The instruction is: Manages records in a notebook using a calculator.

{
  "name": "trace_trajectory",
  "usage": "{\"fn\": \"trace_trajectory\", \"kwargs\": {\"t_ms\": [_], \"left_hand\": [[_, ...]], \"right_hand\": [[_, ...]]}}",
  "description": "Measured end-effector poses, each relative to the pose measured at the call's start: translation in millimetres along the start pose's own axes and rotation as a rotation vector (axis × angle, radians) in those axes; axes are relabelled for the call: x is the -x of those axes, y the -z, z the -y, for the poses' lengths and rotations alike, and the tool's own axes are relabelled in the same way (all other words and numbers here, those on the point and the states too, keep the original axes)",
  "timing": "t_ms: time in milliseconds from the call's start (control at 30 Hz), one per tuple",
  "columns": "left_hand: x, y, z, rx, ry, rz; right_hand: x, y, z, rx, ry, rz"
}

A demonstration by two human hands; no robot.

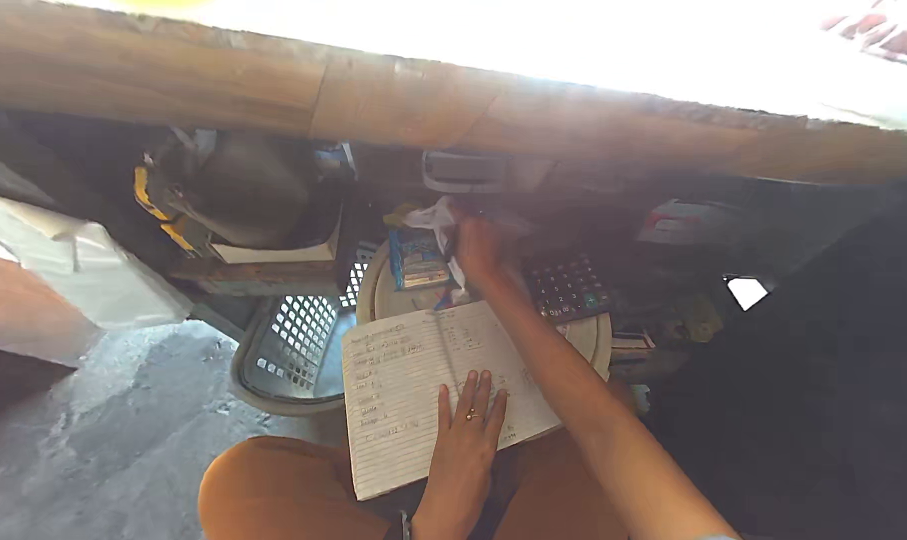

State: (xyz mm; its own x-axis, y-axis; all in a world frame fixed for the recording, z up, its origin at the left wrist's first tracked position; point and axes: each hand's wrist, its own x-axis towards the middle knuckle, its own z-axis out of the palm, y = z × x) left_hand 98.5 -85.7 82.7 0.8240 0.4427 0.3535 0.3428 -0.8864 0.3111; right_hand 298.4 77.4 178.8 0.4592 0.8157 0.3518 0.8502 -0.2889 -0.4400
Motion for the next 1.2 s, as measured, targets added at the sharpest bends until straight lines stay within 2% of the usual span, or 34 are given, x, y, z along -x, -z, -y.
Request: {"fn": "trace_trajectory", "kwargs": {"t_ms": [67,133,267,333,433,533,600,667,767,833,1033,1200], "left_hand": [[2,1,0,0.023,-0.004,-0.005],[2,9,-1,0.077,0.020,0.041],[0,13,1,0.169,0.035,0.100],[0,10,3,0.166,0.022,0.092],[0,3,2,0.136,-0.024,-0.030],[-3,5,-9,0.120,-0.006,-0.066],[-5,8,-12,0.112,0.002,-0.045],[-5,5,-11,0.089,0.010,-0.024],[-4,1,-12,0.090,0.028,0.004],[-3,0,-11,0.116,0.039,-0.016],[-1,-7,-9,0.095,0.026,-0.074],[1,-6,-8,0.032,0.000,-0.049]], "right_hand": [[-11,-14,3,0.092,-0.044,0.125],[-13,-16,8,0.041,-0.119,0.212],[-7,18,24,-0.102,-0.142,0.238],[18,40,29,-0.194,-0.027,0.190],[79,54,27,-0.430,0.111,0.189],[143,45,7,-0.574,0.097,0.277],[170,29,-17,-0.649,0.123,0.181],[184,12,-35,-0.807,0.068,0.122],[191,3,-41,-1.046,-0.175,0.064],[190,3,-41,-1.113,-0.234,0.056],[192,1,-39,-1.088,-0.157,0.042],[193,-1,-40,-1.095,-0.146,0.057]]}}
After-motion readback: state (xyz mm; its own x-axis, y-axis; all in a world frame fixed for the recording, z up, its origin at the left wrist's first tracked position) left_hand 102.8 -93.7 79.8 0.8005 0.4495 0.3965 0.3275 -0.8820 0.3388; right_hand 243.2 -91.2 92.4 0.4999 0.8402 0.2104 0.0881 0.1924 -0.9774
